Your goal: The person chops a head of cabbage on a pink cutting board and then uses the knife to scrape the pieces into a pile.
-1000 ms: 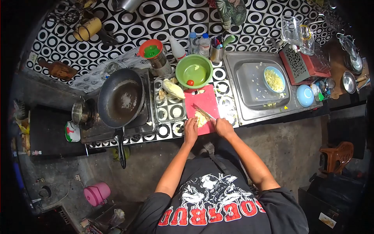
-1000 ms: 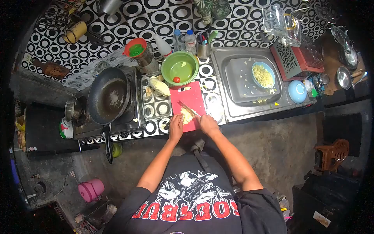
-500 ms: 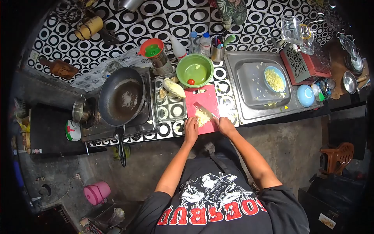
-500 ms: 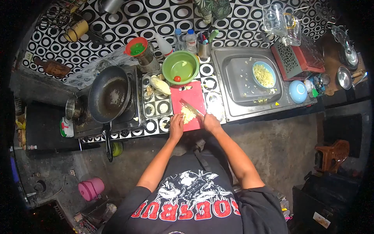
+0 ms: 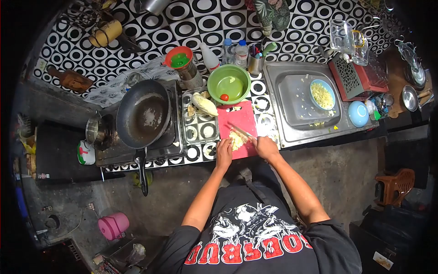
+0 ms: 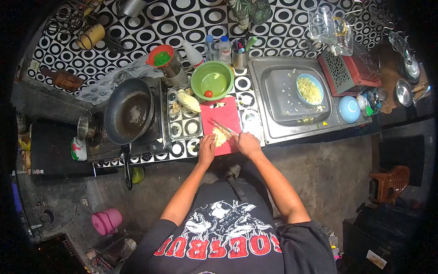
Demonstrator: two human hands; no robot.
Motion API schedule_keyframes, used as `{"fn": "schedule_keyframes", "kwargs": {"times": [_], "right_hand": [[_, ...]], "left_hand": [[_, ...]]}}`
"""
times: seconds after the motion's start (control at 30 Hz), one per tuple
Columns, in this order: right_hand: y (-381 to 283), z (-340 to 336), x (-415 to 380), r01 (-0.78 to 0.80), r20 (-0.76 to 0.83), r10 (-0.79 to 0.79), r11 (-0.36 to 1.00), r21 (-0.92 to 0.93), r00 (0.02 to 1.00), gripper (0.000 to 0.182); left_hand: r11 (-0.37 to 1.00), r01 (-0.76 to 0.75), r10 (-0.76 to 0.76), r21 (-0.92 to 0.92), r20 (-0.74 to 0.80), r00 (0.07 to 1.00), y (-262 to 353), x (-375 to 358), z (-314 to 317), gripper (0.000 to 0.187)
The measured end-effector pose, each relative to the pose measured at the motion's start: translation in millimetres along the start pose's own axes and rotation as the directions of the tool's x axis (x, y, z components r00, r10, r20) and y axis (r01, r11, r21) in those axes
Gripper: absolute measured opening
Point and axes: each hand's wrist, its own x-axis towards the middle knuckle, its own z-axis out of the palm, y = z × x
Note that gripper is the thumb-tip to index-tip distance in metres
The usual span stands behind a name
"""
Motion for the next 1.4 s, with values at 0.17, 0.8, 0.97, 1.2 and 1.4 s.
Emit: {"fn": "schedule_keyframes", "kwargs": {"times": [0.17,0.8,0.97,1.2,1.4], "right_hand": [[50,31,-7,-0.075,-0.137,0.115,0.961,0.265,0.984,0.065],[-6,23,-5,0.037,-0.014,-0.035,0.960,0.277,0.999,0.060],[-29,32,-16,-0.005,-0.002,0.006,0.993,0.115,1.000,0.058],[-34,31,-11,-0.035,-0.022,0.037,0.994,0.100,0.999,0.064],[-13,57,-10,0.002,-0.106,0.015,0.987,0.159,0.994,0.061]], "left_hand": [[1.000,-0.026,0.026,-0.007,0.001,1.000,-1,0,-3,0.025],[0.999,0.016,-0.015,-0.046,0.004,1.000,-1,1,-3,0.025],[0.998,0.033,-0.033,-0.051,0.010,0.999,1,0,-4,0.025],[0.999,-0.003,0.001,-0.049,-0.042,0.999,-9,2,5,0.024],[0.998,-0.059,0.058,-0.012,-0.034,0.998,-3,3,-1,0.023]]}}
